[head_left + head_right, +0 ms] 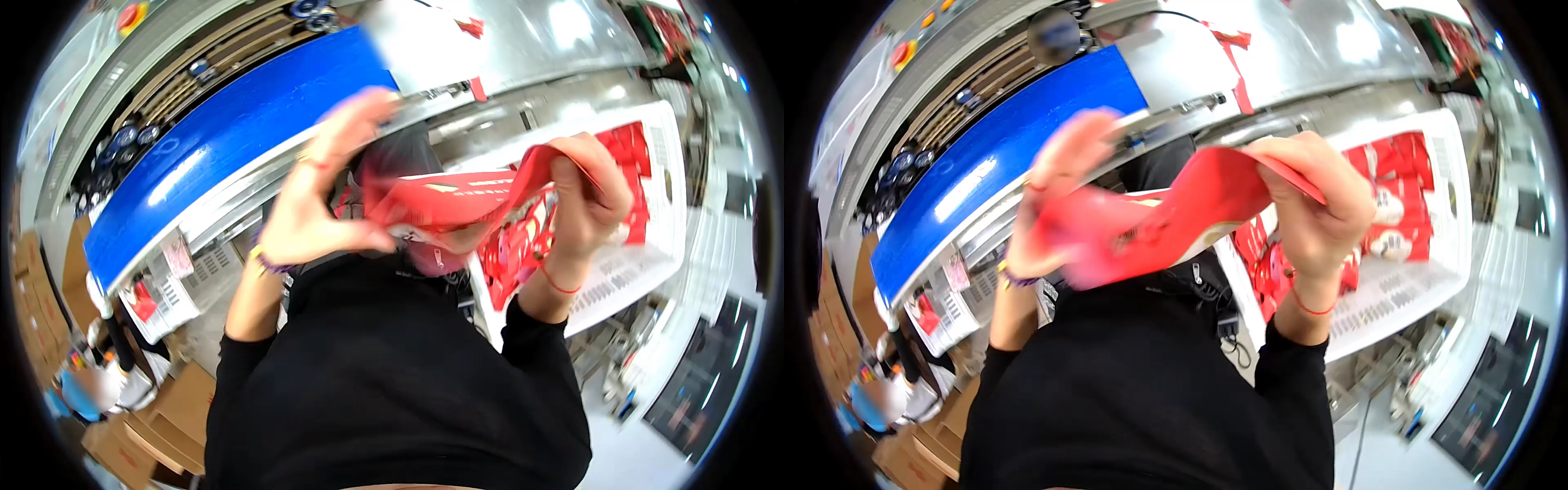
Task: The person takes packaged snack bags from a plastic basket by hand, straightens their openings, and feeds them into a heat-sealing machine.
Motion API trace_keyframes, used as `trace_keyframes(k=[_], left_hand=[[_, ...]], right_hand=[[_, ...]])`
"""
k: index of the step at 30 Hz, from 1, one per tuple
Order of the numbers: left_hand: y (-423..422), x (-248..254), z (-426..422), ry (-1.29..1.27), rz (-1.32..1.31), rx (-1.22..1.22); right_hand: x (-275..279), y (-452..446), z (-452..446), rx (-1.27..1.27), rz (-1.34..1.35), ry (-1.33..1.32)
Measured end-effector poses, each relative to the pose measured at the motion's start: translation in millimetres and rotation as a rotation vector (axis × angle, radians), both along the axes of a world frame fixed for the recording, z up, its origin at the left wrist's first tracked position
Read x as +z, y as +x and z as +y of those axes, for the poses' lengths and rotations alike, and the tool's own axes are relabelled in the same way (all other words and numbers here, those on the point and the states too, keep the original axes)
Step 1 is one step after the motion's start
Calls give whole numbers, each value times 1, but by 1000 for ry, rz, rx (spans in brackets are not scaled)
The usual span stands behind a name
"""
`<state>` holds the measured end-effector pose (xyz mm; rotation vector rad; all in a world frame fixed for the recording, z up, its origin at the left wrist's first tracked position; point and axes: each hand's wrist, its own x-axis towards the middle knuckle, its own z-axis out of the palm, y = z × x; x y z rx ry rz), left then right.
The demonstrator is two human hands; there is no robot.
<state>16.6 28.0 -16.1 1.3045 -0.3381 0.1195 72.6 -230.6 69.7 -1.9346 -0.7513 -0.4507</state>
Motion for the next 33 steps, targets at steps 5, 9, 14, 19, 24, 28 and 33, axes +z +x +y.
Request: trace_keyframes(k=[5, 9, 14, 19, 24, 28, 33], left_hand=[[32, 1, -31, -374, 393, 382], [61, -20, -23, -135, 408, 436], [116, -57, -8, 517, 238, 776], [170, -82, -2, 101, 385, 891], [177, -74, 32, -120, 604, 544], [175, -74, 45, -31, 662, 559], [169, -84, 51, 113, 560, 727]], right_hand=[[-62, 34, 14, 97, 762, 694], [-108, 66, 29, 43, 817, 540], [-123, 139, 33, -98, 697, 382], [-139, 184, 51, -213, 610, 212], [-142, 199, 63, -111, 780, 443], [-148, 212, 76, -50, 600, 440], [-151, 225, 84, -47, 667, 385]])
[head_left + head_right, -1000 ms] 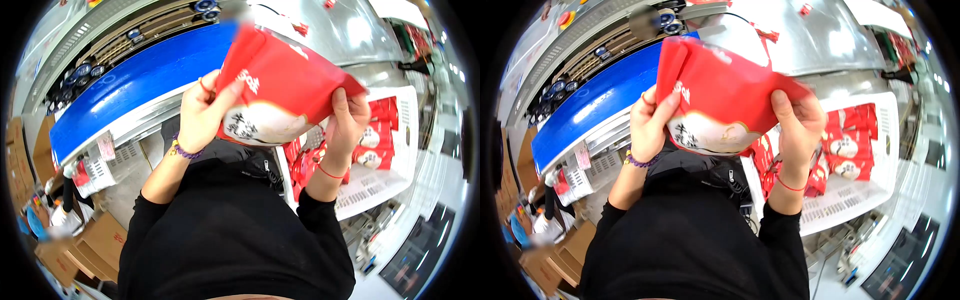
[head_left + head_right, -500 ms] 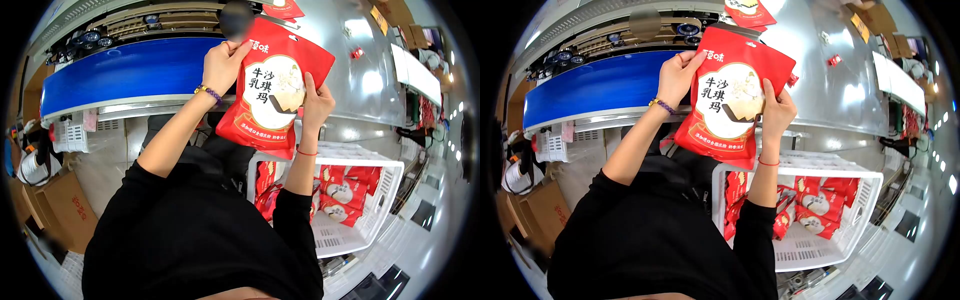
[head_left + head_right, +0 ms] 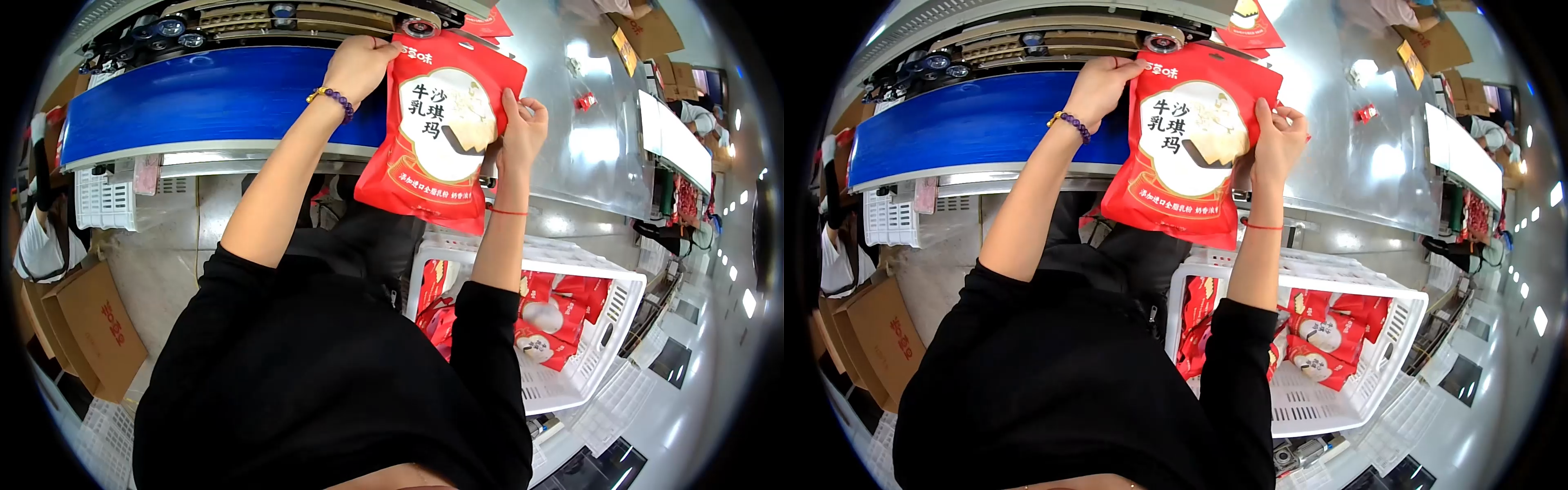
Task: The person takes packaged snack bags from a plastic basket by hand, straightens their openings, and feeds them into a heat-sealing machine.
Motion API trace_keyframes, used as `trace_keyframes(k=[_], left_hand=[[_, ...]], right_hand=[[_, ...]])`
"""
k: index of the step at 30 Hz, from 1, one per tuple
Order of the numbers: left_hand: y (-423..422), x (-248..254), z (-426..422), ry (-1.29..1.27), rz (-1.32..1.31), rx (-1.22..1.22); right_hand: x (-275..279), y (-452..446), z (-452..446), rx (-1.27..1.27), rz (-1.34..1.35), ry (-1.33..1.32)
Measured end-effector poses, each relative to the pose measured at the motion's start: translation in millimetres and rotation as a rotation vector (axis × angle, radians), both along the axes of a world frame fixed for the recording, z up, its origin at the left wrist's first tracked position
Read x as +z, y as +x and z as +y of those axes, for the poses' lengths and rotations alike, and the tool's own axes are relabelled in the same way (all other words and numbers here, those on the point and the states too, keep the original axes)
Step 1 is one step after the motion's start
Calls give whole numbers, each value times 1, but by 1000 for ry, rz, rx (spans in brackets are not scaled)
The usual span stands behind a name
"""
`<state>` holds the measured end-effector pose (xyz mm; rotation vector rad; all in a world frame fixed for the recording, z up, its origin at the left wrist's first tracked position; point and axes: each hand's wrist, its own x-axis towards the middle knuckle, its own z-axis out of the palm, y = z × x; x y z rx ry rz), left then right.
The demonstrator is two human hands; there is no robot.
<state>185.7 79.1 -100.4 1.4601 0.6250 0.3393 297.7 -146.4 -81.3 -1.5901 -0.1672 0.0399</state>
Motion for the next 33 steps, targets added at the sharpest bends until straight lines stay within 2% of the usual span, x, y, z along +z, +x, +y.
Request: trace_keyframes(k=[3, 5, 6, 7, 8, 9, 10, 12, 13, 14, 15, 16, 17, 19, 20, 22, 23, 24, 25, 26, 27, 28, 29, 30, 31, 32, 33], left_hand=[[-18, 3, 9, 376, 27, 28], [-47, 11, 28, 453, 107, -56], [-69, 18, 37, 500, 71, -85], [-95, 26, 45, 570, 7, -96], [-119, 25, 58, 609, 7, -100], [-143, 36, 57, 495, 77, -57], [-169, 37, 62, 490, 202, 30], [-227, 17, 77, 607, 87, 148], [-249, 7, 76, 577, 46, 358], [-281, -10, 90, 493, 55, 437], [-297, 1, 80, 655, 189, 475], [-318, -9, 84, 703, 255, 528], [-331, -17, 83, 735, 336, 567], [-379, -69, 106, 632, 486, 471], [-396, -90, 114, 513, 565, 365], [-412, -132, 119, 435, 738, 207], [-411, -136, 117, 438, 743, 213], [-405, -139, 109, 418, 786, 62], [-399, -142, 102, 390, 826, -83], [-390, -143, 94, 484, 798, -170], [-382, -142, 87, 579, 772, -250], [-378, -147, 87, 610, 714, -260], [-362, -133, 73, 621, 762, -255], [-332, -100, 50, 697, 862, -344], [-332, -109, 51, 900, 696, -412], [-309, -78, 27, 996, 673, -489], [-293, -62, 11, 1047, 647, -523]], right_hand=[[0, 2, 5, 16, 4, -13], [6, -6, 18, 30, 10, -82], [8, -11, 28, -2, 19, -158], [5, -13, 32, 104, 52, -254], [-6, -16, 34, 167, 45, -119], [1, -29, 29, 233, -11, -194], [16, -41, 22, 299, -57, -272], [38, -69, -19, 319, -50, -309], [34, -84, -48, 319, -34, -76], [41, -100, -79, 262, -14, -6], [31, -107, -123, 75, -44, -97], [32, -118, -158, -146, -51, -20], [26, -123, -202, -403, -142, -171], [24, -122, -273, -883, -152, -55], [7, -116, -319, -959, -204, -38], [-40, -104, -405, -1084, -260, -467], [-69, -99, -445, -1138, -238, -856], [-100, -94, -484, -1160, -216, -1248], [-129, -91, -517, -1058, -42, -1074], [-166, -85, -551, -940, 124, -899], [-213, -80, -583, -985, 161, -893], [-185, -91, -546, -807, 122, -799], [-183, -96, -520, -920, 148, -563], [-176, -102, -496, -792, 120, -271], [-154, -109, -464, -713, 58, -462], [-139, -118, -434, -704, 37, -462], [-150, -123, -443, -667, 37, -665]])
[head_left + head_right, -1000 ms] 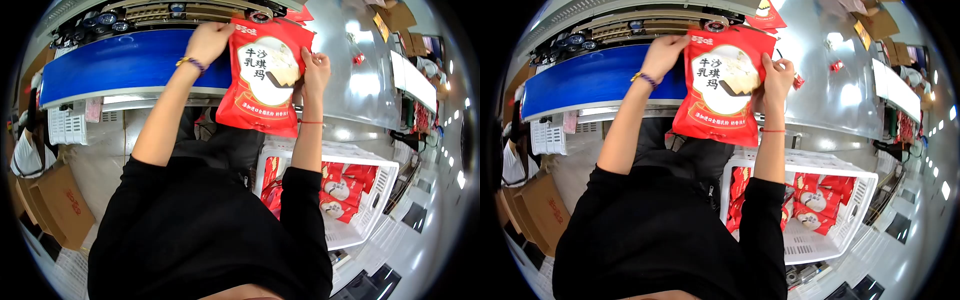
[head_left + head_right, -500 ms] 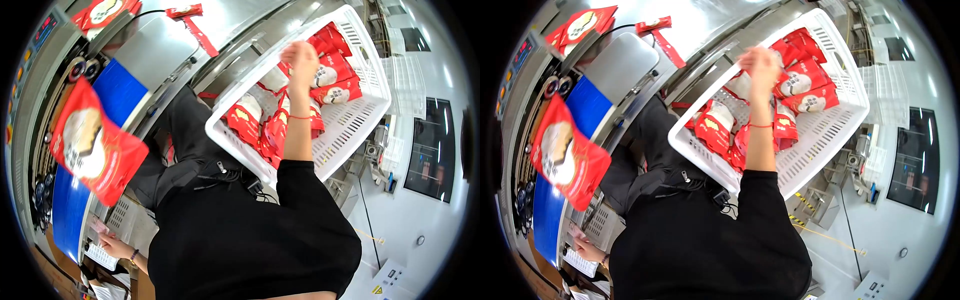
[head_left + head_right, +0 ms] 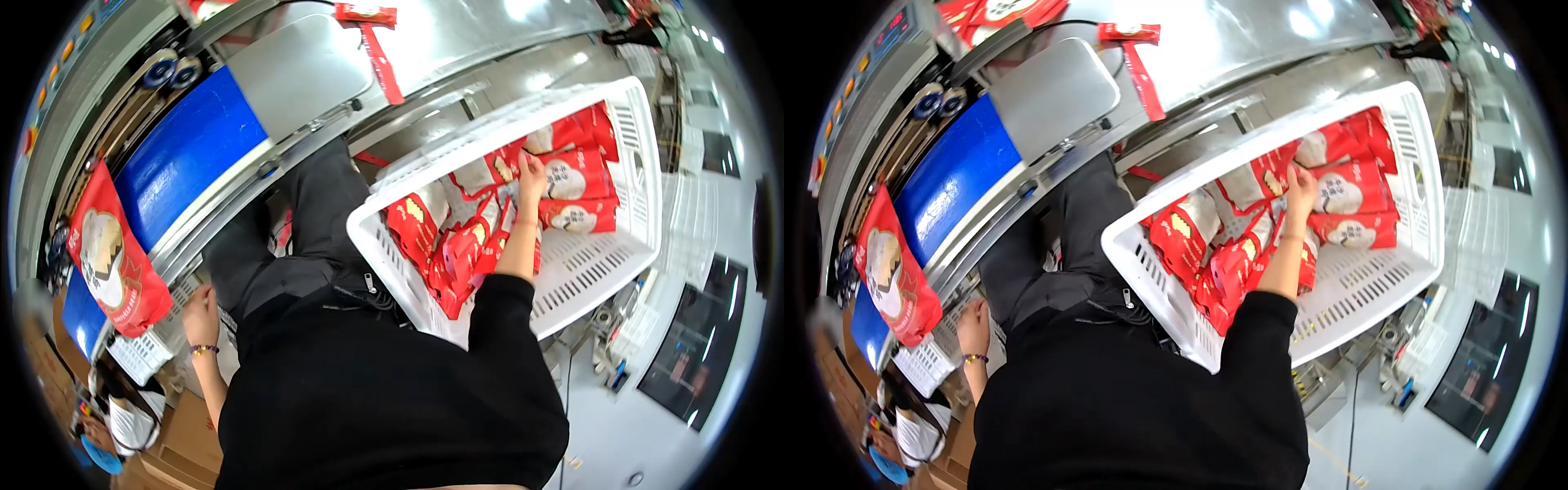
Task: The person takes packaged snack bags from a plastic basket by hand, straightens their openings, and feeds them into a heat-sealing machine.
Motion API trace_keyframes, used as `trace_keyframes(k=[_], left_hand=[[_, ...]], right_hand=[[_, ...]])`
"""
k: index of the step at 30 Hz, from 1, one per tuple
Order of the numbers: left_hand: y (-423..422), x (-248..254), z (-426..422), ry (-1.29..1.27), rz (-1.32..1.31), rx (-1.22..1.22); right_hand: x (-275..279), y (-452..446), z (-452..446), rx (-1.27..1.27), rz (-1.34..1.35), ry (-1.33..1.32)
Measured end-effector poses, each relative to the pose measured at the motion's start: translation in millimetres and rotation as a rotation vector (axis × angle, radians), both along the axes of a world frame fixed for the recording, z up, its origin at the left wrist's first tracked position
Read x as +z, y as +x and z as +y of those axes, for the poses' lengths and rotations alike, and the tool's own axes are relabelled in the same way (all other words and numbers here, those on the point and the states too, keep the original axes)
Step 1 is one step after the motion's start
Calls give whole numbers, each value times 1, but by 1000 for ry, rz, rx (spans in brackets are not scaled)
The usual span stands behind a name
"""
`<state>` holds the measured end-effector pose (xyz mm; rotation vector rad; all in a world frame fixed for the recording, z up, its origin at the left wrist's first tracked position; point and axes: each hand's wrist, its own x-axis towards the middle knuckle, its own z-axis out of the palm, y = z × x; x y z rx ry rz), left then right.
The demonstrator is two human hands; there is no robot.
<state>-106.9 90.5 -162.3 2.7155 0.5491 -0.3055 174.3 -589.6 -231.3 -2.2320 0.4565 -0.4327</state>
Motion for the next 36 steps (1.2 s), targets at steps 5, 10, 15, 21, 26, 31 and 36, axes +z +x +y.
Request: trace_keyframes(k=[5, 10, 15, 21, 26, 31, 36], left_hand=[[78, 67, -64, -378, -296, -192], [135, 117, -106, -633, -499, -534], [152, 137, -131, -1013, -555, -554], [147, 139, -90, -1823, 207, -318], [137, 150, -92, -1240, -808, -282], [135, 162, -77, -1728, -576, -83], [145, 142, -85, -1767, -809, 102]], right_hand=[[110, -56, 94, 202, -333, 121], [263, -100, 182, 490, -421, 122], [309, -117, 278, 909, -459, 476], [293, -101, 365, 1192, -536, 711], [280, -100, 382, 1435, -676, 775], [289, -109, 400, 1146, -491, 870], [254, -87, 393, 925, -56, 733]])
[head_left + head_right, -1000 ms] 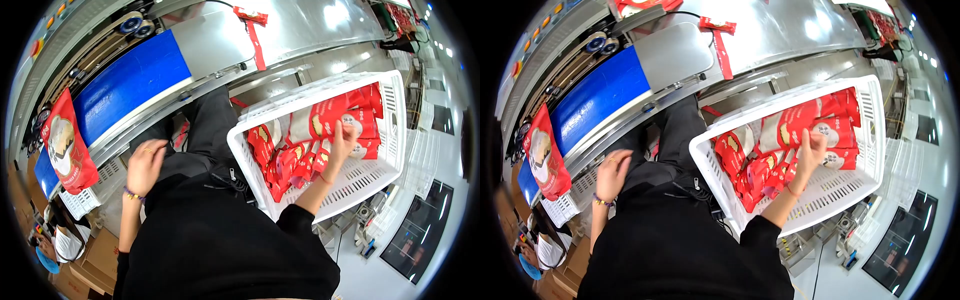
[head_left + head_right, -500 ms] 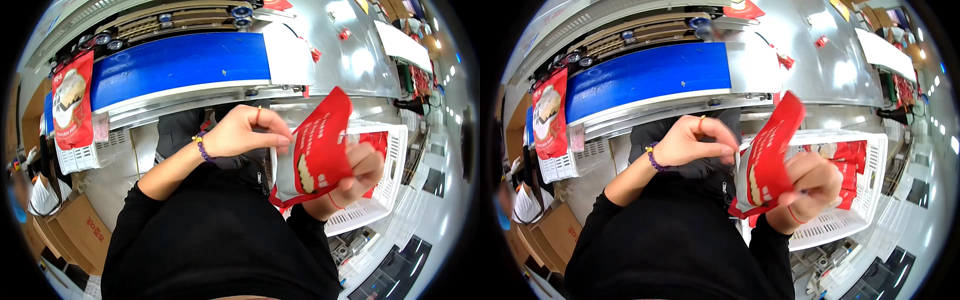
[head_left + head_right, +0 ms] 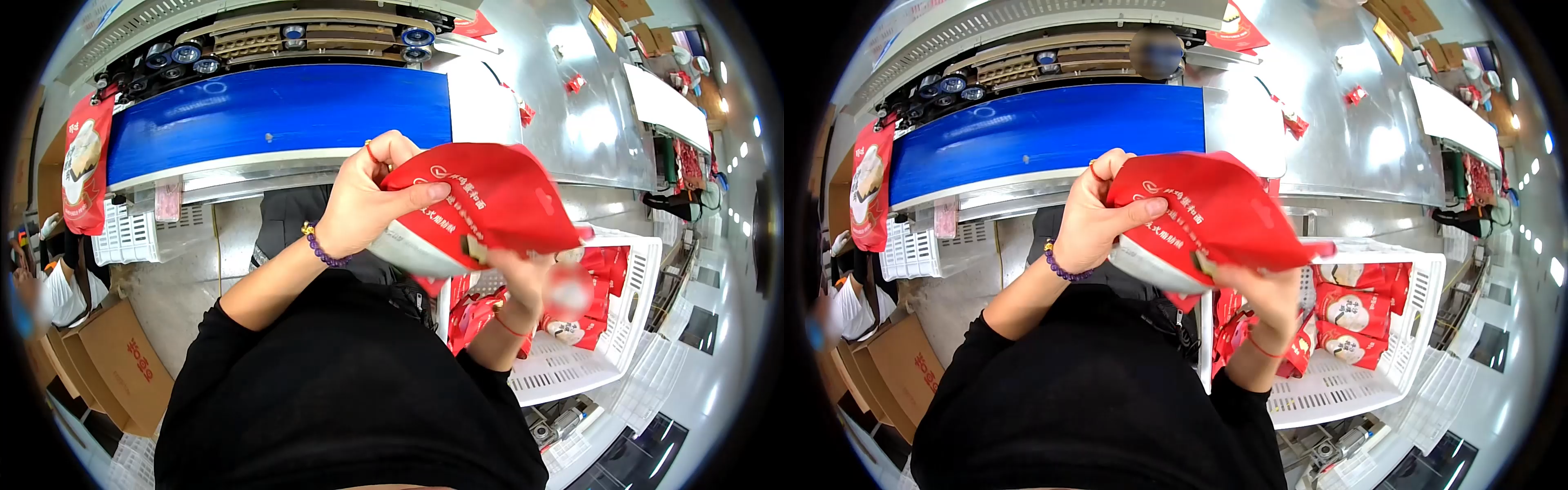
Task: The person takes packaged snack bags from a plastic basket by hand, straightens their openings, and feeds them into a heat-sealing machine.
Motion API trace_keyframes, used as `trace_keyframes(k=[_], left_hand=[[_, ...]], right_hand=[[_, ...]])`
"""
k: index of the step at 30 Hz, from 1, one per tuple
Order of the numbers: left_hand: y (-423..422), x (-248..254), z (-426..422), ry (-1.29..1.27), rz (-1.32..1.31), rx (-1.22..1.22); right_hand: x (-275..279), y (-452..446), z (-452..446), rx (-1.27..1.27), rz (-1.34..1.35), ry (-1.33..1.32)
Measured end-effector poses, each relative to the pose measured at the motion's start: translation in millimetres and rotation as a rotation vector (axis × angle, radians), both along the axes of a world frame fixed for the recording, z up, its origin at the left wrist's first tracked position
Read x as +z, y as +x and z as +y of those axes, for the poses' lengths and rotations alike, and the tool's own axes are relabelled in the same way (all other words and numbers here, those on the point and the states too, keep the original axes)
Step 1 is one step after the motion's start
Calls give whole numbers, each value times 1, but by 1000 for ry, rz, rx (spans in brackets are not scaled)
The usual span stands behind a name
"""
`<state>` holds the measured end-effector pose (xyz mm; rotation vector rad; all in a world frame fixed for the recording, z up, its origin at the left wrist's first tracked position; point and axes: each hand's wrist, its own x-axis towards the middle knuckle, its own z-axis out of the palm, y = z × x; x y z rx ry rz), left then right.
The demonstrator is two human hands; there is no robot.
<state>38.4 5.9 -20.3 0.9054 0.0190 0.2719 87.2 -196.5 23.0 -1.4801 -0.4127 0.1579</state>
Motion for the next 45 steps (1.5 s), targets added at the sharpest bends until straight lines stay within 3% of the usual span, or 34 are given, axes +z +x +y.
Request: trace_keyframes(k=[3, 5, 9, 10, 11, 13, 14, 15, 17, 20, 21, 24, 25, 29, 37, 39, 41, 44, 45], left_hand=[[10, -5, 0, 130, 81, 40], [14, 4, 9, 153, 195, -91], [45, -3, 12, 38, 240, -106], [57, -9, 11, -2, 192, -99], [71, -16, 9, 176, 211, 7], [97, -37, 17, 919, 192, 251], [107, -43, 8, 409, 339, 170], [115, -50, 7, 403, 343, 183], [130, -64, 9, 326, 323, 305], [136, -52, 18, 346, 414, 286], [136, -51, 21, 355, 460, 263], [142, -52, 28, 234, 527, 205], [144, -51, 31, 188, 548, 176], [148, -47, 47, 183, 566, 218], [120, -58, 85, 458, 526, 451], [109, -61, 92, 573, 549, 476], [80, -50, 111, 851, 622, 444], [20, -20, 120, 1003, 588, 651], [4, -24, 122, 1011, 437, 745]], right_hand=[[-27, 14, -2, -153, 151, -63], [-35, 31, -16, -294, 180, -125], [-48, 83, -41, -102, -41, 12], [-50, 100, -35, -157, -102, -89], [-48, 116, -36, -181, -176, -356], [-47, 145, -24, -217, -371, -609], [-51, 155, -14, -260, -330, -560], [-54, 165, -13, -217, -170, -595], [-81, 187, -26, -53, 198, -256], [-92, 188, -36, 69, 327, -33], [-90, 190, -30, 74, 333, -41], [-87, 202, -13, -119, 81, -434], [-83, 204, -3, -142, 108, -315], [-83, 223, 21, -157, 154, -254], [-79, 205, 69, -62, 161, -167], [-82, 201, 76, -64, 156, -215], [-81, 192, 92, -106, 55, -450], [-94, 174, 120, -35, 78, -360], [-117, 182, 125, -7, 20, -350]])
